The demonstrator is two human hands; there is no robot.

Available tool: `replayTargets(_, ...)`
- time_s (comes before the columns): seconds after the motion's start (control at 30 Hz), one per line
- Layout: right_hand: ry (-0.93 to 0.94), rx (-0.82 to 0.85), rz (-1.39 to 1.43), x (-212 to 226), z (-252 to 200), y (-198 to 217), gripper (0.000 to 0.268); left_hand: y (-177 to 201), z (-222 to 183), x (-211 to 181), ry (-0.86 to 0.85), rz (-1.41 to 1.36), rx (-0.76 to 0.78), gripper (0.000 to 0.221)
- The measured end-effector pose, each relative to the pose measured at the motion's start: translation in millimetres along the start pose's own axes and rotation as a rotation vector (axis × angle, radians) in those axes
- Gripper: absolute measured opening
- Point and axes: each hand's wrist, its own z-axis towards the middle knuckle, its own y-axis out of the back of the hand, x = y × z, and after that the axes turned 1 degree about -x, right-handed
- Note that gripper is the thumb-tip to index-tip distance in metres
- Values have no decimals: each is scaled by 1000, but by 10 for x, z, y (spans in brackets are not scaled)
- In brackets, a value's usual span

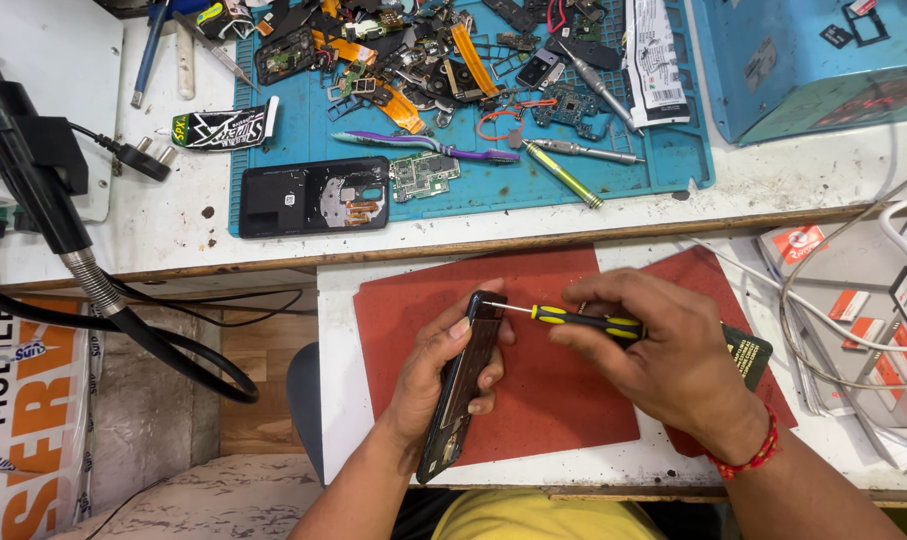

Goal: The person uses a screwdriver to pry open the back cover of a smartphone. They carefully work the tool along the edges of the device to separate the casing from the internal components, eventually lifting the back cover to reveal the battery and circuitry.

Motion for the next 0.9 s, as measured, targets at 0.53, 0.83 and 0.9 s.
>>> replayTargets(0.53, 7, 12, -46, 11, -36, 5, 23, -28, -13, 3, -10, 20, -8, 63)
replayTargets(0.83, -91, 275, -299, -182, 166, 186, 21, -39, -17, 26, -128, 178, -19, 70)
replayTargets(0.9, 129, 172, -402, -170, 179, 175, 18, -66, -43, 28, -208, 307, -44, 77)
